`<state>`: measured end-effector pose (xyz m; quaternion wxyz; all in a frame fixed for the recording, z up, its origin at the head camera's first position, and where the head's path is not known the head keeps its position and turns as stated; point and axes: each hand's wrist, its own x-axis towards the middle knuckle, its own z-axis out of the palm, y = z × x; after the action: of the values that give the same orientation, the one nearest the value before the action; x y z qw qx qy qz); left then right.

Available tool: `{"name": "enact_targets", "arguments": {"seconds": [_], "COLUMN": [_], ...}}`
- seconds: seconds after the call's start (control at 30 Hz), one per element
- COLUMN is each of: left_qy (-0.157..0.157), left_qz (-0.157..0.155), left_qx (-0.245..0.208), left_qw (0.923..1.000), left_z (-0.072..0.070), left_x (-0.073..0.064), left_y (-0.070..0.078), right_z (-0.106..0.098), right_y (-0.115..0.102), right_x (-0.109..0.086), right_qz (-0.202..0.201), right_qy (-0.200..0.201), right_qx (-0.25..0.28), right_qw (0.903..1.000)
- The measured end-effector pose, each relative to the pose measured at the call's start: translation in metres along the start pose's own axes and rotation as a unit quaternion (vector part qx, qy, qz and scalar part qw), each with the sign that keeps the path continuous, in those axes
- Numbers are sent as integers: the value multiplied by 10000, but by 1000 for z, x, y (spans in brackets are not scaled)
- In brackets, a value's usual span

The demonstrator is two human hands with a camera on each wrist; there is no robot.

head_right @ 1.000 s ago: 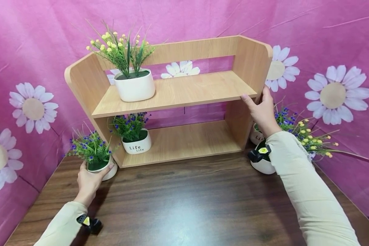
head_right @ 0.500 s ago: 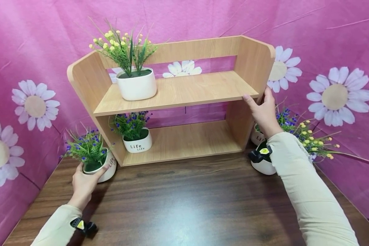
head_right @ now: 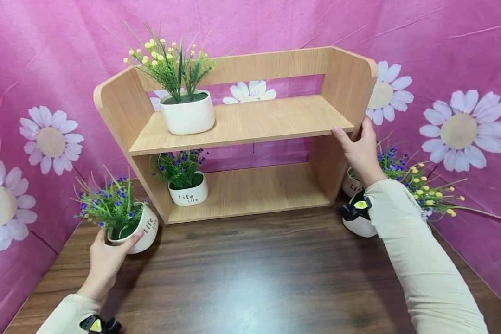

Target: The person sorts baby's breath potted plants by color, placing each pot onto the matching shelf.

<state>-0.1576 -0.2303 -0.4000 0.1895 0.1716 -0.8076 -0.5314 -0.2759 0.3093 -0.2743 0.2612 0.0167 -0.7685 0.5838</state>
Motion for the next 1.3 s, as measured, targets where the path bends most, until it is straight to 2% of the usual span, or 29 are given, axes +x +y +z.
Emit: {"name": "enact_targets", "arguments": {"seconds": [0.13,0.27,0.43,0.67,0.87,1.1,1.2,1.3], "left_qy": [-103,-311,-628,-1286,-1800,-2179,-2415,-2800], "left_qz": [79,174,450,678,1126,1469,1593,1692], "left_qx": [-65,-326,-586,-558,-268,48,6,-214], "left_qw": [9999,9988,9953,9878,9768,9648,9573,9447], "left_z": [1,6,13,28,54,91,107,123], "left_x": [-12,-25,-35,-42,-43,-36,-30,-22], "left_y": [5,8,10,19,28,41,45,49], "right_z": [0,0,-1,-1,-1,0,0,-1], "right_y": [0,0,0,0,0,-1,0,0], "right_x": [0,0,0,0,0,0,0,0], "right_qz": [-16,-5,3,-42,-19,-19,-17,-26], "right_qy": [-1,5,3,26,22,-25,-22,4], "right_qx": [-68,-106,-141,-62,-131,-79,-102,-129], "right_qw": [10000,9999,9999,10000,9999,10000,9999,9999]}}
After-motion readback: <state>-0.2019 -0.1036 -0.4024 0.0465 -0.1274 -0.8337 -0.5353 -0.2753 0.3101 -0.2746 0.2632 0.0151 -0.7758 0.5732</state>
